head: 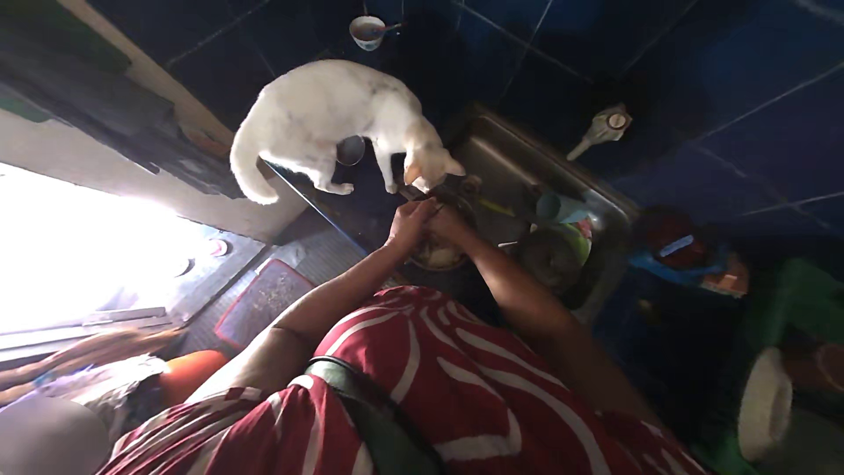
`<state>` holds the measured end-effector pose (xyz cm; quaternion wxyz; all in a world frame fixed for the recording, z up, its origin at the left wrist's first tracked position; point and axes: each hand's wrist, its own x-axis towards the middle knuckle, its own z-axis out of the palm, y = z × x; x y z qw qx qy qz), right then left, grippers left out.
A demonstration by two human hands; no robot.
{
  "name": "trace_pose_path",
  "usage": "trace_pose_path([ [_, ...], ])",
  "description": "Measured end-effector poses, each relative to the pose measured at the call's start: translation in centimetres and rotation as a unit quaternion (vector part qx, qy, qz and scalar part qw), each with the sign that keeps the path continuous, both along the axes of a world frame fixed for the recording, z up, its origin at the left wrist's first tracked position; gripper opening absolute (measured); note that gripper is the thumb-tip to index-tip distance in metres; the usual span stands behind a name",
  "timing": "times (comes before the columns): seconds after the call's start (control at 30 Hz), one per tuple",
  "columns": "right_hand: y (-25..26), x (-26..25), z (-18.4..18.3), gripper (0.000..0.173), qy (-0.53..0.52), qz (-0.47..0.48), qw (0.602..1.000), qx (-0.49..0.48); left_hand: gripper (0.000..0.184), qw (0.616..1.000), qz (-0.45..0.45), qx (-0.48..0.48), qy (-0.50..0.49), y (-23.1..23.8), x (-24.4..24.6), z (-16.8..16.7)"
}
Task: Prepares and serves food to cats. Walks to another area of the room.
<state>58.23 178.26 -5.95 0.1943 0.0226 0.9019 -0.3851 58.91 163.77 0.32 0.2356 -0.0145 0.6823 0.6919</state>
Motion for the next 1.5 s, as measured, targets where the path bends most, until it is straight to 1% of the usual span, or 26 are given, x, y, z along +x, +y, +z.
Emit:
trace_pose_path([
  [0.03, -0.1, 0.2, 0.9, 0.036, -0.009, -0.019, 1.000, 0.006, 0.036, 1.000, -0.003, 0.004, -0.002, -0.1, 0.0, 0.0],
  [0.1, -0.6, 1.1, 3.2, 0.041, -0.036, -0.024, 0.997, 0.060, 0.036, 1.000, -0.011, 0.016, -0.009, -0.1, -0.1, 0.0],
  [0.17, -0.9, 1.9, 4.9, 0.049, -0.051, 0.019, 0.991, 0.120, 0.037, 1.000, -0.017, 0.014, -0.016, -0.1, -0.1, 0.0],
  [0.2, -0.9, 2.2, 5.1, 0.051, -0.041, 0.046, 0.989, 0.137, 0.037, 1.000, -0.018, 0.010, -0.019, -0.1, -0.2, 0.0],
  [0.3, -0.3, 2.4, 4.5, 0.057, -0.011, 0.100, 0.985, 0.143, 0.038, 0.999, -0.016, 0.010, -0.039, -0.2, -0.3, -0.1],
  [0.43, 0.8, 2.5, 3.1, 0.041, -0.006, 0.104, 0.991, 0.083, 0.037, 0.998, -0.012, 0.030, -0.054, -0.1, -0.2, 0.3],
  [0.5, 0.9, 2.6, 3.5, 0.033, -0.021, 0.114, 0.992, 0.057, 0.037, 0.998, -0.013, 0.033, -0.048, -0.1, -0.2, 0.4],
  [0.53, 0.7, 2.8, 3.7, 0.031, -0.027, 0.125, 0.990, 0.061, 0.037, 0.998, -0.019, 0.030, -0.043, -0.2, -0.2, 0.4],
  [0.63, 0.1, 3.5, 3.5, 0.036, -0.013, 0.217, 0.970, 0.113, 0.038, 0.999, -0.024, 0.019, -0.041, -0.4, -0.2, 0.4],
  [0.7, 0.1, 3.9, 3.3, 0.035, 0.009, 0.279, 0.954, 0.107, 0.037, 0.999, -0.022, 0.022, -0.042, -0.4, -0.2, 0.4],
  [0.73, -0.1, 4.1, 2.8, 0.032, 0.009, 0.292, 0.951, 0.104, 0.037, 0.999, -0.026, 0.021, -0.043, -0.5, -0.2, 0.4],
  [0.8, -0.7, 4.0, 2.0, 0.027, -0.011, 0.289, 0.948, 0.134, 0.037, 0.999, -0.021, 0.022, -0.042, -0.4, -0.2, 0.3],
  [0.83, -1.2, 3.7, 2.2, 0.028, -0.030, 0.279, 0.948, 0.153, 0.037, 0.998, -0.023, 0.024, -0.045, -0.3, -0.2, 0.4],
  [0.9, -2.0, 2.9, 2.4, 0.033, -0.047, 0.251, 0.952, 0.167, 0.037, 0.998, -0.023, 0.027, -0.046, -0.3, -0.2, 0.4],
  [0.97, -1.5, 1.9, 0.6, 0.042, -0.008, 0.198, 0.971, 0.136, 0.035, 0.998, -0.022, 0.031, -0.049, -0.6, -0.1, 0.4],
  [1.0, -1.1, 1.4, 0.8, 0.043, -0.002, 0.163, 0.979, 0.121, 0.035, 0.998, -0.016, 0.032, -0.048, -0.6, 0.0, 0.3],
  [1.03, -0.8, 0.9, 1.6, 0.040, -0.002, 0.132, 0.986, 0.106, 0.035, 0.998, -0.020, 0.031, -0.046, -0.6, -0.1, 0.2],
  [1.1, -0.1, 0.3, 3.6, 0.037, -0.023, 0.099, 0.991, 0.092, 0.036, 0.998, -0.031, 0.031, -0.049, -0.9, -0.3, 0.2],
  [1.17, 0.6, 0.9, 5.5, 0.025, -0.014, 0.120, 0.990, 0.065, 0.036, 0.998, -0.023, 0.042, -0.047, -0.7, -0.1, 0.1],
  [1.2, 0.9, 1.4, 6.3, 0.020, -0.012, 0.160, 0.984, 0.074, 0.036, 0.998, -0.024, 0.045, -0.048, -0.7, -0.1, 0.1],
  [1.23, 1.1, 1.9, 6.5, 0.024, -0.011, 0.204, 0.974, 0.100, 0.037, 0.997, -0.028, 0.044, -0.051, -0.7, -0.2, 0.1],
  [1.27, 1.1, 2.5, 6.3, 0.034, -0.024, 0.240, 0.961, 0.135, 0.038, 0.997, -0.027, 0.040, -0.055, -0.6, -0.2, 0.2],
  [1.3, 0.8, 3.2, 6.0, 0.044, -0.052, 0.259, 0.949, 0.169, 0.040, 0.996, -0.032, 0.044, -0.064, -0.6, -0.2, 0.4],
  [1.33, 0.3, 3.7, 5.8, 0.047, -0.073, 0.267, 0.940, 0.200, 0.041, 0.996, -0.032, 0.049, -0.070, -0.6, -0.2, 0.5],
  [1.4, -0.5, 3.9, 4.3, 0.046, -0.077, 0.268, 0.930, 0.240, 0.040, 0.996, -0.031, 0.048, -0.072, -0.6, -0.2, 0.5],
  [1.5, -0.4, 3.4, 2.8, 0.037, -0.013, 0.230, 0.943, 0.238, 0.036, 0.997, -0.027, 0.033, -0.062, -0.5, -0.2, 0.6],
])
